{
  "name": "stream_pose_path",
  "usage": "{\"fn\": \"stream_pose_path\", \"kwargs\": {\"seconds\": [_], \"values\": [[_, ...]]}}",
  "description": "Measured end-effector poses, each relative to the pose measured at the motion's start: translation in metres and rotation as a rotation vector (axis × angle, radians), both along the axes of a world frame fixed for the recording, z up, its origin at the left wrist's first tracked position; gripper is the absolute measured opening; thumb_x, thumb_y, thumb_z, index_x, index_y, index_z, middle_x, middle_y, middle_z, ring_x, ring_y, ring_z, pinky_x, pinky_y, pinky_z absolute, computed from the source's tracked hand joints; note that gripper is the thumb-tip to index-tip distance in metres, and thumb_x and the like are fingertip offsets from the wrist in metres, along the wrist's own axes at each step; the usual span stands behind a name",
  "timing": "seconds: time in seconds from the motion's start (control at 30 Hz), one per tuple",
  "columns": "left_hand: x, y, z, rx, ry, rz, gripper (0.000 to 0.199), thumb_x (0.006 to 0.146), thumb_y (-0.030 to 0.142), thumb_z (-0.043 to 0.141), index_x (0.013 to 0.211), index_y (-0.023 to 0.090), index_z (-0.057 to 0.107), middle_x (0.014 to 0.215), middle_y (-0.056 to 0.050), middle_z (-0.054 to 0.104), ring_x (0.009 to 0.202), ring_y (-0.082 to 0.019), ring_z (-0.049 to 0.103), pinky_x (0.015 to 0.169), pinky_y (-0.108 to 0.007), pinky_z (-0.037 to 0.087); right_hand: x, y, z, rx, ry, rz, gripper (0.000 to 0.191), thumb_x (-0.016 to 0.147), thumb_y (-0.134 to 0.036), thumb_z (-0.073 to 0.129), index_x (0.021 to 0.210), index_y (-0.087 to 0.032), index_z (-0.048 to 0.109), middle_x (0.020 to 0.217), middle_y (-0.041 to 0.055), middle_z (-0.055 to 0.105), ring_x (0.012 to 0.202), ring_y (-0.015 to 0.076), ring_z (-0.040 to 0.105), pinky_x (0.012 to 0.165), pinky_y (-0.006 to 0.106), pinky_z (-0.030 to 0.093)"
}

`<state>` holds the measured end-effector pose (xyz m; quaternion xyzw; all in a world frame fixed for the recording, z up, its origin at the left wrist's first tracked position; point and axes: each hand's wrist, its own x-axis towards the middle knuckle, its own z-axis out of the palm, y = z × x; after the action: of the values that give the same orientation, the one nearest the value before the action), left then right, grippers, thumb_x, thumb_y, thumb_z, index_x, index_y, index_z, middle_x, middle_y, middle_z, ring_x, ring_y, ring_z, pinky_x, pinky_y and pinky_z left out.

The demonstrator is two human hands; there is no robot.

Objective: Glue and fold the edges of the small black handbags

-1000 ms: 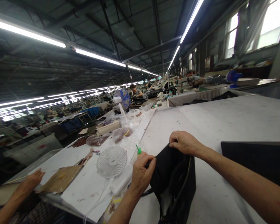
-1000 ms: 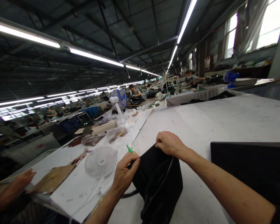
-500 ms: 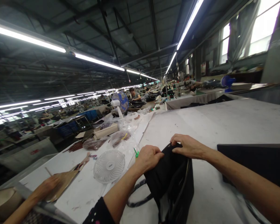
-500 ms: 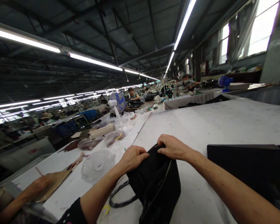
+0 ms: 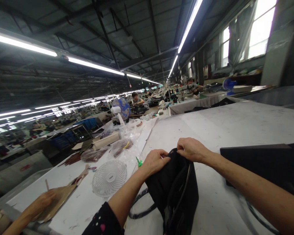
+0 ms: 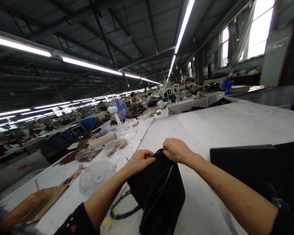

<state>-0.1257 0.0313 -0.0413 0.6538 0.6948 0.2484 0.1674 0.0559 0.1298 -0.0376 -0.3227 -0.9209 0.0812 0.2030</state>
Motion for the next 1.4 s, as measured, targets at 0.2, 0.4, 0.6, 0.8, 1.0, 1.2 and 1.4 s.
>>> {"fn": "stream_pose_path", "kwargs": {"seconds": [0.2,0.4,0.6,0.8,1.0,1.2,1.4], "values": [[0.001,0.005,-0.004,-0.03,0.0,-0.029,0.024,0.077,0.035,0.055,0.081,0.021,0.074,0.068,0.001,0.067,0.065,-0.016,0.058,0.058,-0.025,0.038,-0.008,-0.002,0.003,0.054,-0.113,-0.081,0.017,0.078,-0.023,0.053,0.077,-0.021,0.07,0.088,0.0085,0.073,0.085,0.0261,0.066,0.066,0.032,0.043],[0.003,0.001,-0.004,-0.055,-0.062,-0.076,0.019,0.076,0.031,0.056,0.077,0.02,0.071,0.061,0.003,0.06,0.057,-0.012,0.051,0.053,-0.023,0.035,-0.008,-0.003,0.007,0.065,-0.155,-0.094,0.02,0.079,-0.027,0.053,0.081,-0.02,0.072,0.088,0.0107,0.074,0.084,0.0281,0.067,0.066,0.034,0.044],[-0.003,0.008,-0.004,-0.097,-0.155,-0.111,0.014,0.072,0.029,0.059,0.077,0.018,0.066,0.062,0.003,0.058,0.057,-0.011,0.05,0.051,-0.022,0.034,-0.006,-0.002,0.003,0.047,-0.13,-0.07,0.02,0.082,-0.032,0.054,0.083,-0.021,0.071,0.09,0.0107,0.074,0.087,0.028,0.067,0.069,0.034,0.045],[0.006,0.027,0.003,-0.06,0.033,-0.099,0.025,0.074,0.039,0.059,0.087,0.021,0.07,0.059,0.003,0.057,0.057,-0.013,0.052,0.052,-0.024,0.034,-0.01,0.0,0.001,-0.027,-0.02,-0.048,0.017,0.08,-0.027,0.058,0.078,-0.018,0.071,0.085,0.0146,0.073,0.086,0.0318,0.067,0.071,0.038,0.046],[0.01,0.029,-0.001,0.099,0.247,0.097,0.023,0.077,0.031,0.05,0.066,0.021,0.068,0.062,-0.001,0.064,0.063,-0.016,0.057,0.058,-0.026,0.035,0.014,-0.002,-0.009,-0.217,0.271,-0.004,0.029,0.091,-0.039,0.047,0.102,-0.022,0.068,0.1,0.0047,0.074,0.085,0.0178,0.068,0.075,0.028,0.05],[-0.01,0.012,0.002,0.082,0.324,0.297,0.019,0.073,0.026,0.047,0.066,0.02,0.063,0.068,-0.004,0.067,0.069,-0.018,0.061,0.06,-0.027,0.037,0.046,-0.044,-0.027,-0.587,0.559,-0.045,0.038,0.088,-0.049,0.052,0.113,-0.021,0.062,0.102,0.0075,0.072,0.091,0.0223,0.068,0.08,0.034,0.052],[-0.026,0.006,0.001,-0.042,0.458,0.415,0.02,0.077,0.032,0.045,0.076,0.019,0.06,0.076,-0.011,0.068,0.079,-0.028,0.064,0.068,-0.036,0.045,0.046,-0.116,-0.042,-0.632,0.687,0.033,0.065,0.085,-0.051,0.055,0.142,-0.027,0.036,0.149,0.0117,0.035,0.132,0.0289,0.043,0.102,0.045,0.045]]}}
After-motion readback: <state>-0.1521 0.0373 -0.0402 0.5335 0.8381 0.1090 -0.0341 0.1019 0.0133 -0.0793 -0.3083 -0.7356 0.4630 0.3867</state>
